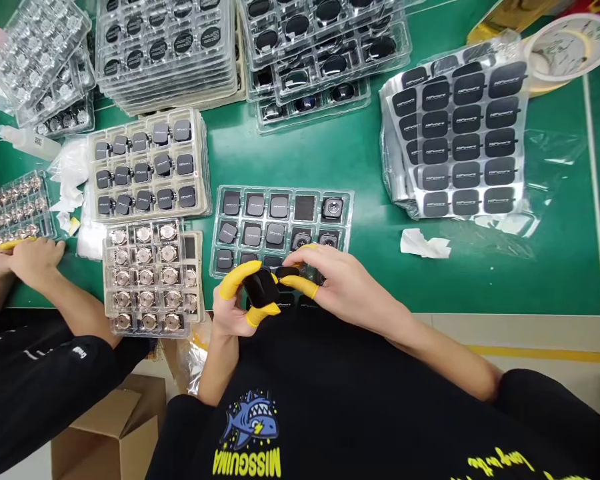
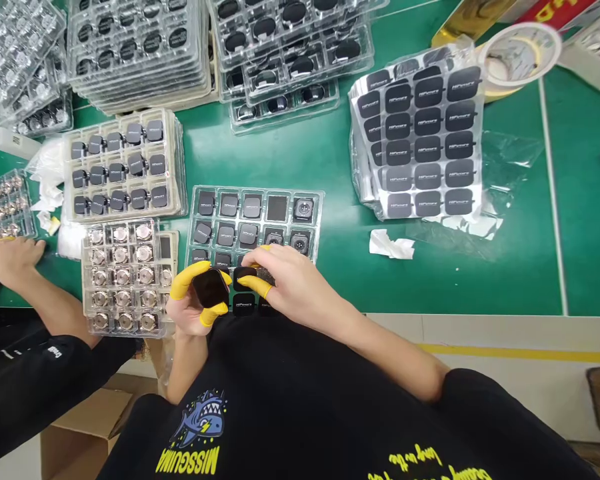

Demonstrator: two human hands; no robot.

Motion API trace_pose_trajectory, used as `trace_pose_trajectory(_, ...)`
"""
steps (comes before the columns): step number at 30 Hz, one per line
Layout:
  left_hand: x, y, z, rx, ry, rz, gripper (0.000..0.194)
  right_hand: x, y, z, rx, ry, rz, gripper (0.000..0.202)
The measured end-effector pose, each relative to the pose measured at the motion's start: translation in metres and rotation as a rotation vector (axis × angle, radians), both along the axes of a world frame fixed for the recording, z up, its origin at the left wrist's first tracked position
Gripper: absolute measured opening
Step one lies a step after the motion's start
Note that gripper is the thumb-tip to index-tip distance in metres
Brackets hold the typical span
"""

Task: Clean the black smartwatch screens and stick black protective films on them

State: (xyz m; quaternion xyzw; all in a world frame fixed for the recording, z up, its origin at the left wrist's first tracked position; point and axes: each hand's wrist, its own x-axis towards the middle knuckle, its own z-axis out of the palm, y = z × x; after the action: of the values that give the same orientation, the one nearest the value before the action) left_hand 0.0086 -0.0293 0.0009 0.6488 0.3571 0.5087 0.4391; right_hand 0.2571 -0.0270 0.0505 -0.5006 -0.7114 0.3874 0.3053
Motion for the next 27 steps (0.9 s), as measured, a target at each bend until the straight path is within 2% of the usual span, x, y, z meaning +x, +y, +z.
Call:
trace_pose_trajectory(7,-0.009,-0.004,-0.011,0.072,0.108,0.027,0.083,-0.005,-0.005,-0.008,0.153,-0.037,-0.046,0.017)
trace_pose_trajectory(11,-0.01,-0.005,-0.013,0.071,0.094,0.013,0.086,-0.006,-0.007,-0.014,0.216,-0.09,-0.066,0.015)
trace_pose_trajectory(16,-0.011,-0.003,-0.013,0.174,0.17,0.042,0.084,-0.009,-0.008,-0.018,0.272,-0.152,-0.065,0.017)
trace_pose_trajectory(23,-0.01,0.002,-0.028,0.065,0.153,0.021,0.088,-0.019,-0.011,-0.023,0.484,-0.252,-0.142,0.019)
trace_pose_trajectory(27,-0.008,-0.001,-0.031,-0.014,0.232,0.076,0.087,-0.022,-0.012,-0.026,0.575,-0.268,-0.177,0.023)
